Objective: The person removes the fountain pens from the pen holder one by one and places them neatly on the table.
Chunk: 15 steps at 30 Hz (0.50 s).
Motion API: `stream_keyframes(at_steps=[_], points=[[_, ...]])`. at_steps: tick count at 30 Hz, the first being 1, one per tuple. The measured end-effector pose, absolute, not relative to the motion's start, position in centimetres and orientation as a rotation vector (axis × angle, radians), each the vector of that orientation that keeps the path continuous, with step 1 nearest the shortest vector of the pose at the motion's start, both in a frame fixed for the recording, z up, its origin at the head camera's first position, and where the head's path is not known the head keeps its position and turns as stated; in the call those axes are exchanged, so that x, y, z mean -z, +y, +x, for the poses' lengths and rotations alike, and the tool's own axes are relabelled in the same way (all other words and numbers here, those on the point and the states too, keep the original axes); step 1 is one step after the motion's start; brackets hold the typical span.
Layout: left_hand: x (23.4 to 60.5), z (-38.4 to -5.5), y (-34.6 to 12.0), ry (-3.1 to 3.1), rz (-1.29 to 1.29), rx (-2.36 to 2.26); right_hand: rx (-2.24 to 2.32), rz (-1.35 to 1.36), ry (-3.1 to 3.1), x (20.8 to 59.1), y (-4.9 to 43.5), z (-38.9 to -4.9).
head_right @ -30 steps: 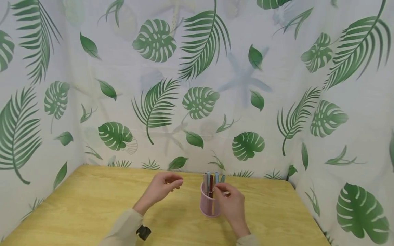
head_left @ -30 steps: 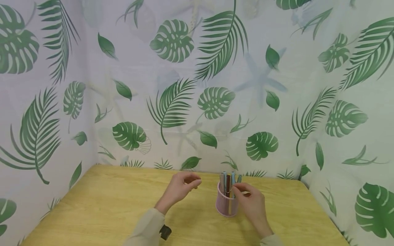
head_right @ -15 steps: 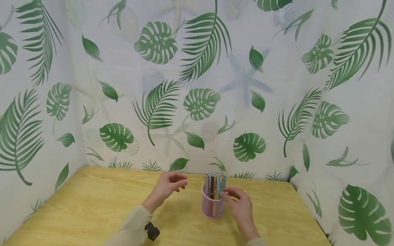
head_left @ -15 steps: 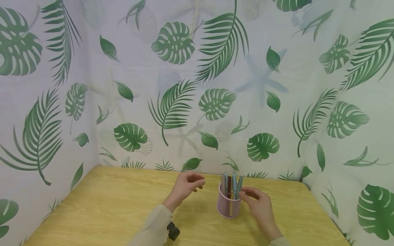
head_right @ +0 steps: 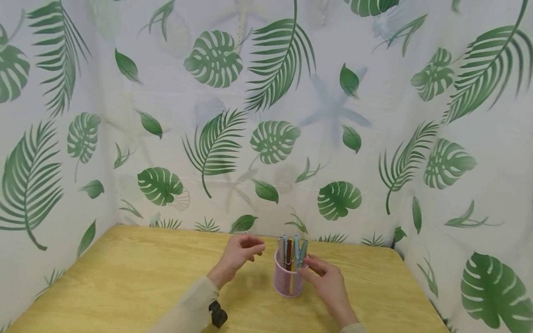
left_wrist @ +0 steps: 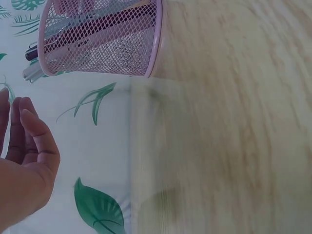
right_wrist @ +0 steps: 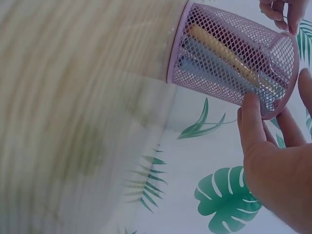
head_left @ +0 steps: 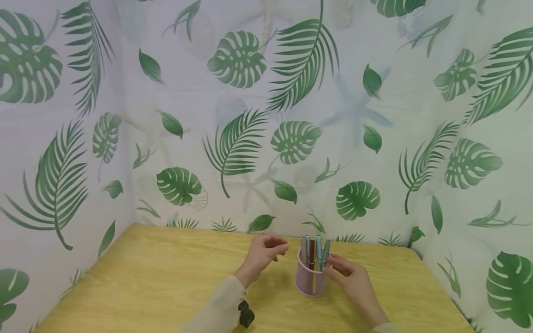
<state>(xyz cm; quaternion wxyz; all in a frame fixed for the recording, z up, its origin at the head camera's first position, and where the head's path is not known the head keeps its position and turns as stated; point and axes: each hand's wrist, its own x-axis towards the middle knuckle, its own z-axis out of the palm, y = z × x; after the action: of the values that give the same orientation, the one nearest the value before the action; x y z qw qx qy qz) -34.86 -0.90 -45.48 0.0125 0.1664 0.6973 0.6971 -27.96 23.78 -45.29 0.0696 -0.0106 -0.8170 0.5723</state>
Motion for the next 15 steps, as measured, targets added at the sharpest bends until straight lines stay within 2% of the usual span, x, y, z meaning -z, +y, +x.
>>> stream_keyframes(at_steps=[15], points=[[46.2,-36.5,0.4,2.136,0.537,-2.223,-1.718,-0.037,-2.49,45.6,24.1,-28.2]])
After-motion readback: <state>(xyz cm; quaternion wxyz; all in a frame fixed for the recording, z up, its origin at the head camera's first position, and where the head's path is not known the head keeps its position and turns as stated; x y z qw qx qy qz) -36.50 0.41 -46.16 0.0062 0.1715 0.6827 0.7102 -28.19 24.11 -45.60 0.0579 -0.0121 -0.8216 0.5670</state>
